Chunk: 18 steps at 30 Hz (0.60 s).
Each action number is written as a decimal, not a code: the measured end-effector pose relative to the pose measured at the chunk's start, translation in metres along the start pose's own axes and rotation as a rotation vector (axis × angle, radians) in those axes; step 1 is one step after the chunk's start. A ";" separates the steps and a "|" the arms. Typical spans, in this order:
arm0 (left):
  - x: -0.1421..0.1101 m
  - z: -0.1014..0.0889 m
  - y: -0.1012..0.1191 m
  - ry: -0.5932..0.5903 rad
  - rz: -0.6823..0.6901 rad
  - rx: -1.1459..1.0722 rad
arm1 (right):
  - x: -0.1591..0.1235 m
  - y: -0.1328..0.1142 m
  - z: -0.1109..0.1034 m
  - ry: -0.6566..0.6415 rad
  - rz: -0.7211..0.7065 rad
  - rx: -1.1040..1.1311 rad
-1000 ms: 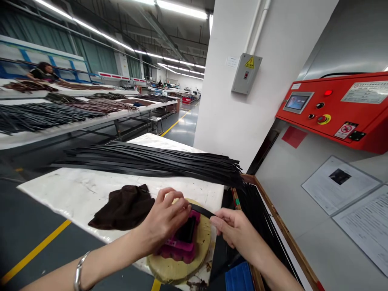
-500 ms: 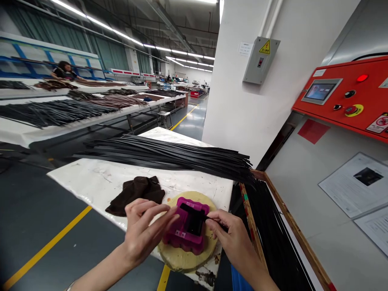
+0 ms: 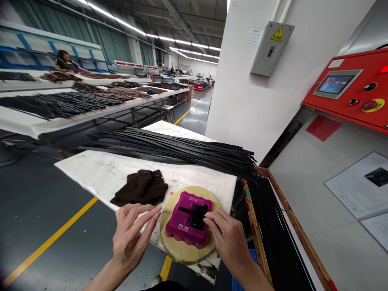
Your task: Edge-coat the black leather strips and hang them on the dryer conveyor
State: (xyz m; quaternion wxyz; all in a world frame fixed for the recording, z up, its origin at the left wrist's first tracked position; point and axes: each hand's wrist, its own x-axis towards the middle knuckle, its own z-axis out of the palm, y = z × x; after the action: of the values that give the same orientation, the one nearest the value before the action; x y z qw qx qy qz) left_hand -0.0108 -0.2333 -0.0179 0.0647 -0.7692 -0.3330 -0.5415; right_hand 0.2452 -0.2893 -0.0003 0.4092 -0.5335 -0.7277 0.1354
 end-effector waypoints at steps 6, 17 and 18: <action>-0.003 0.004 -0.003 -0.013 -0.060 -0.058 | 0.000 0.002 0.005 0.008 -0.008 -0.035; 0.002 0.004 0.000 -0.007 -0.095 -0.104 | -0.007 0.001 -0.013 -0.043 0.041 -0.106; 0.003 0.003 0.000 -0.006 -0.096 -0.104 | -0.009 0.001 -0.016 -0.044 0.047 -0.106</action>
State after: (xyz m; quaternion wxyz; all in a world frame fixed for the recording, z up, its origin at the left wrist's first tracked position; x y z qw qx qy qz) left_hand -0.0074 -0.2308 -0.0170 -0.0024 -0.7564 -0.3413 -0.5580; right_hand 0.2587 -0.3003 0.0048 0.3608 -0.5683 -0.7300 0.1180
